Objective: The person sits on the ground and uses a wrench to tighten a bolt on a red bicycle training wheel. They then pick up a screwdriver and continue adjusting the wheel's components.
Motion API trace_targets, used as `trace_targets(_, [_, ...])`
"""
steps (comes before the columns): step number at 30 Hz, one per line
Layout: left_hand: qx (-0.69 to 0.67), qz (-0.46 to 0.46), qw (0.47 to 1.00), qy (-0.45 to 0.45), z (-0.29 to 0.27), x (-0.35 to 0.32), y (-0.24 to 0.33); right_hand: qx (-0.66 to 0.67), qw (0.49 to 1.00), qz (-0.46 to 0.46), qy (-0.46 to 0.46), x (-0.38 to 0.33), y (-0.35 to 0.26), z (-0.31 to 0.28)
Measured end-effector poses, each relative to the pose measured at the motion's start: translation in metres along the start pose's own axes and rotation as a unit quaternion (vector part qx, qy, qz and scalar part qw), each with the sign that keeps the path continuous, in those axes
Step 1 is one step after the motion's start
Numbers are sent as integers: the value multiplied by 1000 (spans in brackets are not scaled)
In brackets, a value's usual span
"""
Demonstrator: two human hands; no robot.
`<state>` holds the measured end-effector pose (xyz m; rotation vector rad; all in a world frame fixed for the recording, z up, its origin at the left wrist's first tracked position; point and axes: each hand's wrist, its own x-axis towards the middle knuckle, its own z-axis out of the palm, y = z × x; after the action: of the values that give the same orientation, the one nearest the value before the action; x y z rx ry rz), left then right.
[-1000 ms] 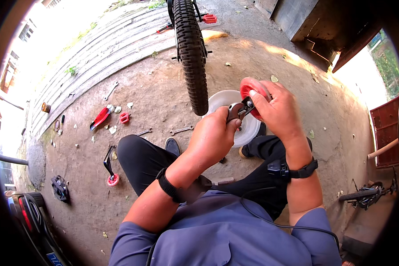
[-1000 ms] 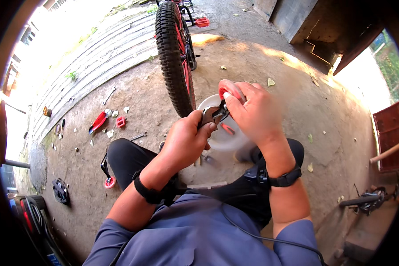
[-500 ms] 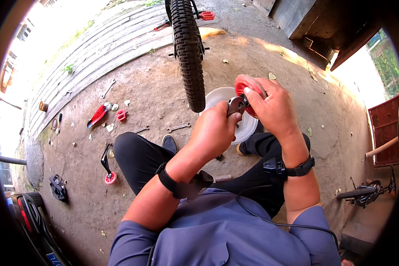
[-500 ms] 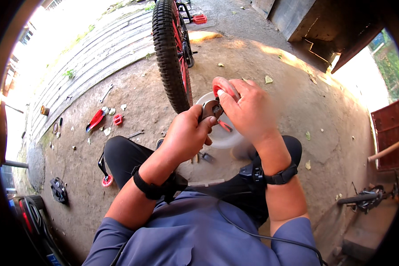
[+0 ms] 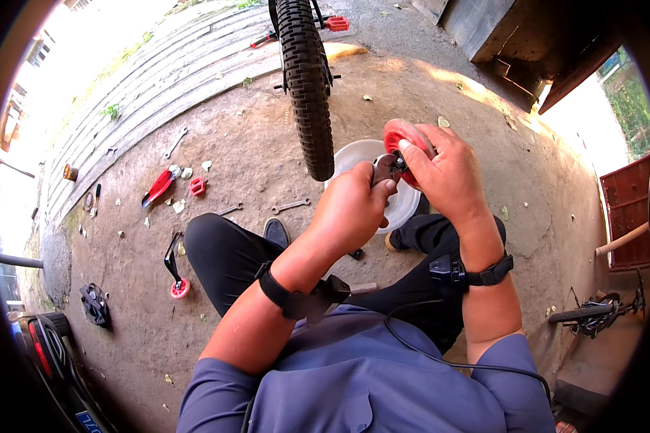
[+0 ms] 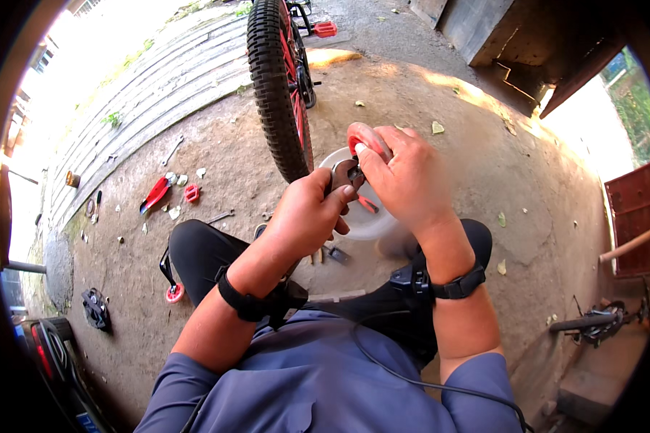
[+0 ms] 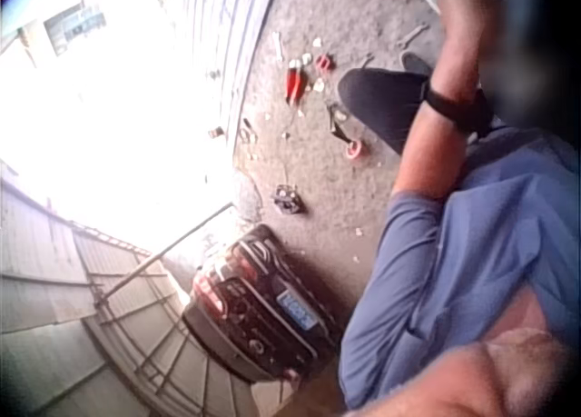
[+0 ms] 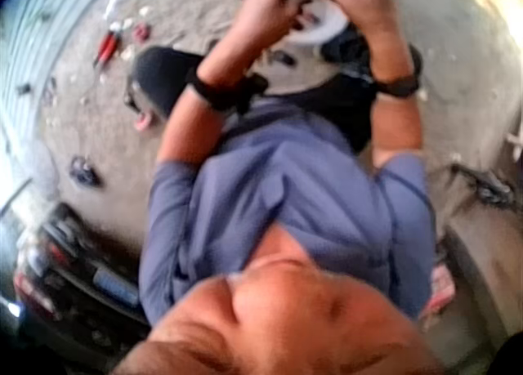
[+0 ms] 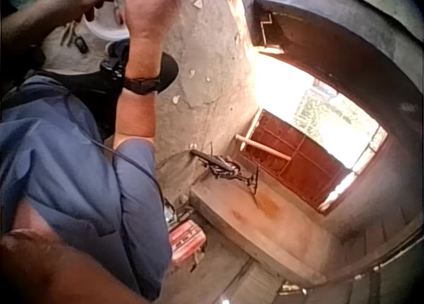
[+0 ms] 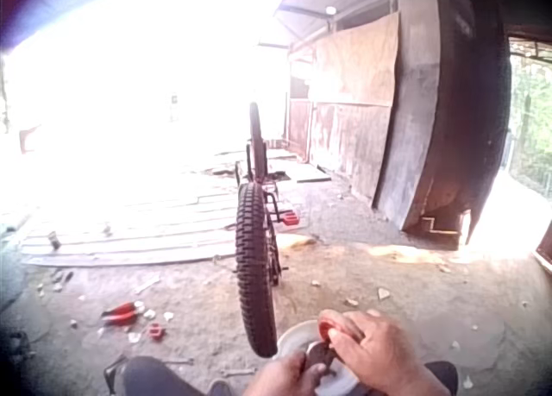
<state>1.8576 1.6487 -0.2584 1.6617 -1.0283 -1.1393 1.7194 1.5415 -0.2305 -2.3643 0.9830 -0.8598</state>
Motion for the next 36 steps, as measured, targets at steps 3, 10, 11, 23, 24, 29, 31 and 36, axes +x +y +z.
trace_targets(3, [-2, -3, 1000, -1, 0, -1, 0, -1, 1000, -8, 9, 0, 4, 2])
trace_targets(10, [27, 41, 998, 25, 4, 3, -9, 3, 1000, 2, 4, 0, 3, 0])
trace_targets(11, [35, 50, 998, 29, 5, 3, -10, 2, 1000, 3, 2, 0, 3, 0])
trace_targets(23, [-23, -2, 1000, -2, -24, -16, -4, 7, 999, 36, 6, 1, 14, -3])
trace_targets(24, [-38, -15, 999, 11, -40, -18, -9, 0, 999, 44, 7, 0, 18, -5])
trace_targets(29, [-221, -44, 955, 193, -116, -11, -76, -23, 997, 67, 11, -1, 24, -15])
trace_targets(31, [-303, -42, 911, 277, -121, 5, -102, -29, 996, 86, -4, 0, 22, -16])
trace_targets(36, [-235, -82, 964, 92, -82, 14, -93, -28, 997, 72, 9, 2, 21, -15])
